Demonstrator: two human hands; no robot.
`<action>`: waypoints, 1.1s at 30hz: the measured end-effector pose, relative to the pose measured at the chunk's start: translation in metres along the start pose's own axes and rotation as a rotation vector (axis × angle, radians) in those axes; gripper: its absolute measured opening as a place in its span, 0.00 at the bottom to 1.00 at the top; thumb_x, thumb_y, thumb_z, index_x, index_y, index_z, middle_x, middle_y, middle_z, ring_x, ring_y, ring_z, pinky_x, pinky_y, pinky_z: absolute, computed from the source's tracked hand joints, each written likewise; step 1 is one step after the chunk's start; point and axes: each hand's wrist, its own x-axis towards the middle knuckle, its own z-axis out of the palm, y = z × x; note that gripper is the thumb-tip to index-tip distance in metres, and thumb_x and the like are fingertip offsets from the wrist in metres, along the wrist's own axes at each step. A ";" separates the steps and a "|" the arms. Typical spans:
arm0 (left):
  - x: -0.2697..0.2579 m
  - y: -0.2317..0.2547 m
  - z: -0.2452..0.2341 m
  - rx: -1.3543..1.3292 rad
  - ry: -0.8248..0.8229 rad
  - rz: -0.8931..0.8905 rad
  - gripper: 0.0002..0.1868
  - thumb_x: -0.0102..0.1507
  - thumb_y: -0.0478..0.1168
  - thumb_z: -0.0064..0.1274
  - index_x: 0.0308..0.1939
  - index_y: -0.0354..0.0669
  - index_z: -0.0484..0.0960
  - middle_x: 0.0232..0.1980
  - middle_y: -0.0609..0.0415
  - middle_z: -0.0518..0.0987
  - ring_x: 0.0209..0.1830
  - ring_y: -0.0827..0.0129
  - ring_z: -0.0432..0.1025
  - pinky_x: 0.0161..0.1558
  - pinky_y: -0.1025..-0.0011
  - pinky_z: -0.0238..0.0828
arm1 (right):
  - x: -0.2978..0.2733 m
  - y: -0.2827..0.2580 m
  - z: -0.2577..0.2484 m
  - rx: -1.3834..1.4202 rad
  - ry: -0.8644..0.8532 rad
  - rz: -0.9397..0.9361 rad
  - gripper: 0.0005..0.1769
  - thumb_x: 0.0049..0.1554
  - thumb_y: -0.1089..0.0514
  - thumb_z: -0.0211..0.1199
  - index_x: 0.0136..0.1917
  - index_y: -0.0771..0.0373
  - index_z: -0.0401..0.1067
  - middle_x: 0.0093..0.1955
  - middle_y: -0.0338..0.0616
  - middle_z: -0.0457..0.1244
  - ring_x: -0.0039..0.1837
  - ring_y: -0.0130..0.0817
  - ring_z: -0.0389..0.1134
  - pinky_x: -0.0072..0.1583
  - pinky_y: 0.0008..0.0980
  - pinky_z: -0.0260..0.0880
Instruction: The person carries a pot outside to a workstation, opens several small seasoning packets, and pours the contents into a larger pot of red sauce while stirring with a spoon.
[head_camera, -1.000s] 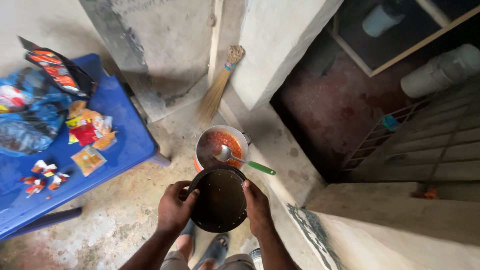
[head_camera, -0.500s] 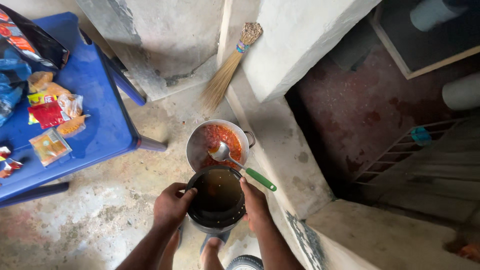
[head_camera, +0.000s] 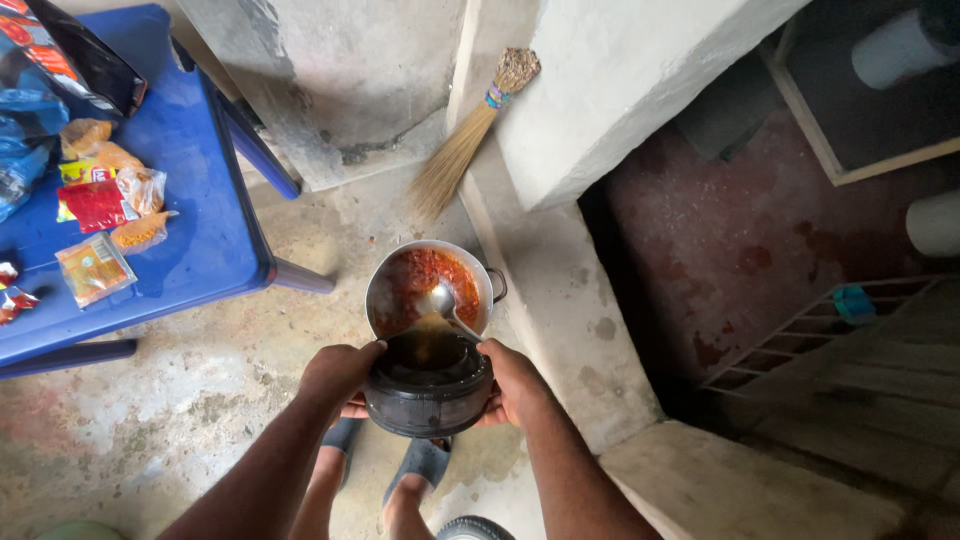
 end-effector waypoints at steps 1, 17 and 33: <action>0.001 0.003 0.000 -0.028 -0.021 -0.033 0.27 0.64 0.56 0.54 0.45 0.30 0.83 0.40 0.39 0.84 0.37 0.53 0.81 0.38 0.58 0.81 | -0.005 -0.005 0.000 -0.065 -0.006 0.015 0.34 0.58 0.35 0.51 0.61 0.66 0.71 0.51 0.59 0.69 0.46 0.53 0.74 0.44 0.52 0.79; 0.033 0.022 -0.003 -0.024 -0.168 -0.230 0.30 0.66 0.58 0.43 0.51 0.32 0.81 0.44 0.34 0.84 0.35 0.54 0.81 0.34 0.65 0.81 | -0.014 -0.054 0.010 -0.253 0.128 0.135 0.29 0.57 0.34 0.47 0.47 0.61 0.71 0.37 0.50 0.67 0.34 0.39 0.69 0.33 0.35 0.67; -0.089 -0.082 -0.080 -0.076 0.282 0.254 0.29 0.60 0.58 0.55 0.57 0.42 0.85 0.46 0.42 0.88 0.37 0.56 0.83 0.42 0.62 0.81 | -0.087 0.032 0.095 -0.235 -0.085 -0.256 0.33 0.57 0.36 0.55 0.72 0.47 0.66 0.66 0.39 0.65 0.60 0.42 0.70 0.48 0.51 0.76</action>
